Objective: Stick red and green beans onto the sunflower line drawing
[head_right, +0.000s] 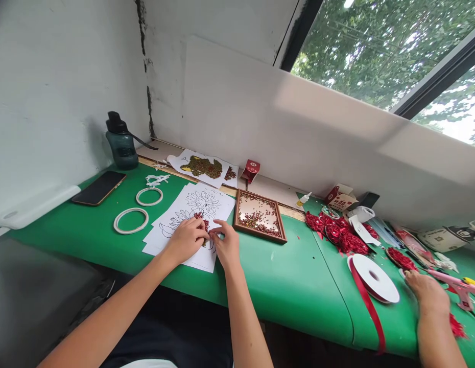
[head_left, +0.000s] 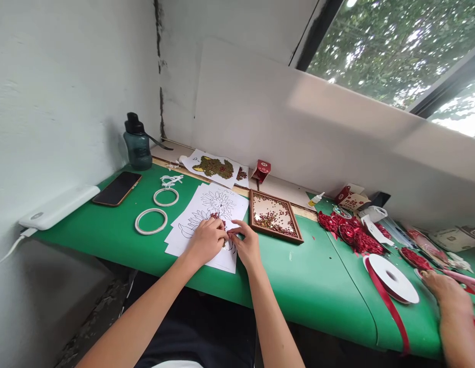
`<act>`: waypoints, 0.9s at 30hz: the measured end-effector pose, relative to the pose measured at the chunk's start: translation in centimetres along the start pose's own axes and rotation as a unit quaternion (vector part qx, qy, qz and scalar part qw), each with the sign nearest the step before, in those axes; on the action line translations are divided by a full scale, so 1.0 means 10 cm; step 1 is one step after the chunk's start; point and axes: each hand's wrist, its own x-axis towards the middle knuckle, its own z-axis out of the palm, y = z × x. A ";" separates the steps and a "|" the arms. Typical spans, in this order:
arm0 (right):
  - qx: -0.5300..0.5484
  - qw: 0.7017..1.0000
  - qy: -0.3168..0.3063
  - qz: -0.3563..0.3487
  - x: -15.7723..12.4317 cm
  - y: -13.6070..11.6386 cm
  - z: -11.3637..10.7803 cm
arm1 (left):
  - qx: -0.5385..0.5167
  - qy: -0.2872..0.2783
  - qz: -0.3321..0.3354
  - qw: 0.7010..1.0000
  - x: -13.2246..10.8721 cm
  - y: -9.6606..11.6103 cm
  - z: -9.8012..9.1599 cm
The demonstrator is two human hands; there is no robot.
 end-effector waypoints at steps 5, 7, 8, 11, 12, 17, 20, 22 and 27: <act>0.011 1.000 0.014 0.008 -0.01 0.02 0.00 | -0.012 -0.008 -0.006 1.000 0.00 -0.01 -0.02; 0.019 1.000 0.025 0.006 -0.02 0.01 0.00 | -0.018 -0.011 -0.012 1.000 0.00 -0.01 -0.02; 0.020 0.999 0.029 0.004 -0.03 0.00 0.00 | -0.020 -0.011 -0.013 1.000 0.00 -0.01 -0.03; 0.003 0.999 0.032 -0.008 -0.04 -0.04 -0.01 | -0.019 -0.008 -0.014 1.000 0.00 -0.01 -0.03; -0.007 0.999 0.028 -0.012 -0.05 -0.06 -0.01 | -0.018 -0.006 -0.014 1.000 0.00 -0.01 -0.03; -0.034 0.999 0.020 -0.013 -0.06 -0.13 -0.01 | -0.020 -0.010 -0.017 1.000 0.00 -0.01 -0.02; -0.024 1.000 0.019 0.000 -0.05 -0.12 0.00 | -0.020 -0.015 -0.017 1.000 0.00 -0.02 -0.01; -0.006 1.000 0.019 0.005 -0.05 -0.10 0.00 | -0.019 -0.017 -0.016 1.000 0.00 -0.03 -0.01; 0.020 0.997 0.071 -0.002 -0.06 -0.06 -0.02 | -0.030 -0.013 -0.019 0.999 0.00 -0.01 -0.03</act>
